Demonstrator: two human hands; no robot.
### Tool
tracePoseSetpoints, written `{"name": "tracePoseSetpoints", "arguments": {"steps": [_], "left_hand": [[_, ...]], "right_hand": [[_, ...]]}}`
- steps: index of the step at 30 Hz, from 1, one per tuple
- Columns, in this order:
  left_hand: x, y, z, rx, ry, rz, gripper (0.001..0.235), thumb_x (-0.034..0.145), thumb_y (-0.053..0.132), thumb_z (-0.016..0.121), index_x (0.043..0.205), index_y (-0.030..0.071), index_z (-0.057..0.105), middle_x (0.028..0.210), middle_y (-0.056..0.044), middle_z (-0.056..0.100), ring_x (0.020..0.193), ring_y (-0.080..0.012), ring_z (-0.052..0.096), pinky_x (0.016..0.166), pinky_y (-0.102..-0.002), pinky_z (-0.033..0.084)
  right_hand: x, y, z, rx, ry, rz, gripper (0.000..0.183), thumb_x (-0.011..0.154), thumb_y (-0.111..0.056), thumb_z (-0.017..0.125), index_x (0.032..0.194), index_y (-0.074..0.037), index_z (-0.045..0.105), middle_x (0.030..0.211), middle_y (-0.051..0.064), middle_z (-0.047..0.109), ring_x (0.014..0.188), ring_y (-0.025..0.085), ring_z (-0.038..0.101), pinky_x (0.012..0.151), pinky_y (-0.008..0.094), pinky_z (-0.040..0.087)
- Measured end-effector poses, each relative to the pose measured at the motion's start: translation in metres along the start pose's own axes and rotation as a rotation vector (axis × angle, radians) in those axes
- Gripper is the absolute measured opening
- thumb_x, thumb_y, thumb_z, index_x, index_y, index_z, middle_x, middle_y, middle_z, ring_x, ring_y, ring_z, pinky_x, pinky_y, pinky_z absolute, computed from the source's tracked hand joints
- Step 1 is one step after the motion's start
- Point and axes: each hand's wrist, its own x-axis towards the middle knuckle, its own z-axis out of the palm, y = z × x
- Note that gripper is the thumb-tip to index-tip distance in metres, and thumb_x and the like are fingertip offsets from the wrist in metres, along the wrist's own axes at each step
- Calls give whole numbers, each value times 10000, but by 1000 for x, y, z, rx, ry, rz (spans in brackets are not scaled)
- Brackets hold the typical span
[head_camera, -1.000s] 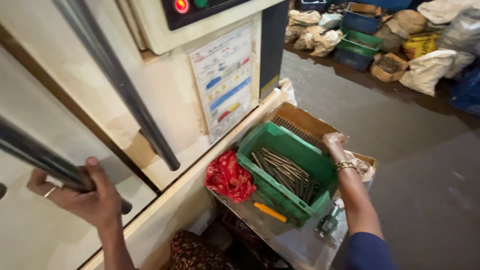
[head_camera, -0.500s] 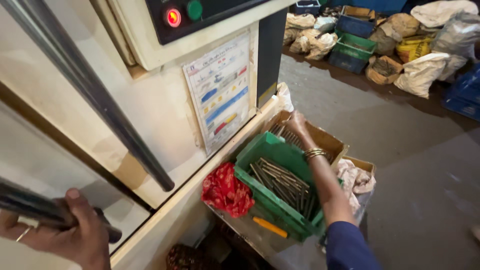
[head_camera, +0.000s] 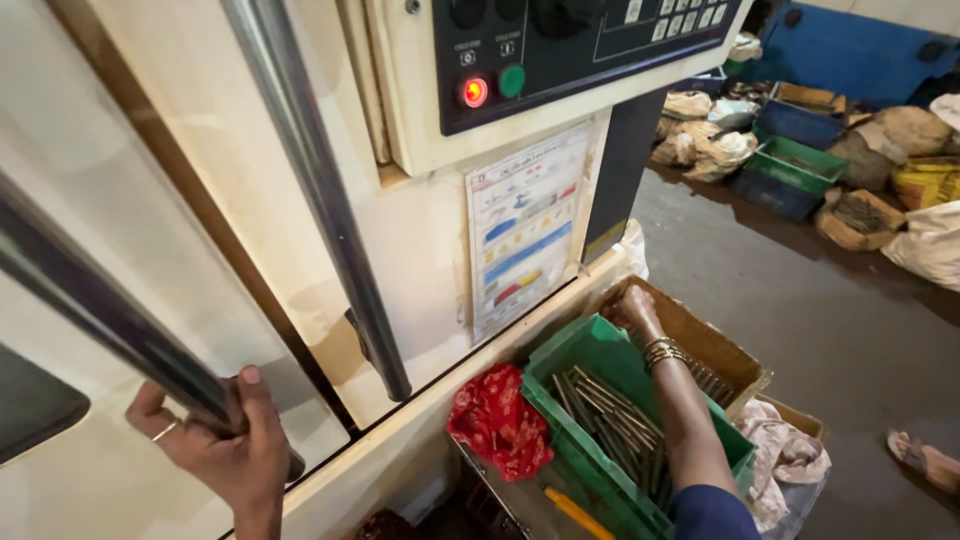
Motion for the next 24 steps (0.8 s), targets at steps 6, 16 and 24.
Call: {"name": "tracePoseSetpoints", "arguments": {"steps": [6,16,24], "left_hand": [[7,8,1,0,-54,5,462,1112,9,649,1369,22,266,605,32,399,549,-26,390,647,-165,314],[25,35,-8,-193,-234,-218,144,1101,122,643,1164,5,587,651,-17,541,545,-72,493,524,-230,369],[24,45,-14,-162,-309,-95,141,1170,96,628,1085,-15,607,677,-40,527,572,-97,523,559,-251,415]], "right_hand": [[-15,-27,-7,-376,270,-42,385,789,-363,837,1061,-98,772,986,155,746,932,338,705,783,486,555],[-247,-111,38,-51,415,-630,292,943,-275,687,1129,-50,691,988,198,654,910,381,617,780,495,517],[-328,-117,157,-470,200,-477,794,704,-682,713,1366,-246,670,1417,287,502,1164,558,566,786,706,526]]}}
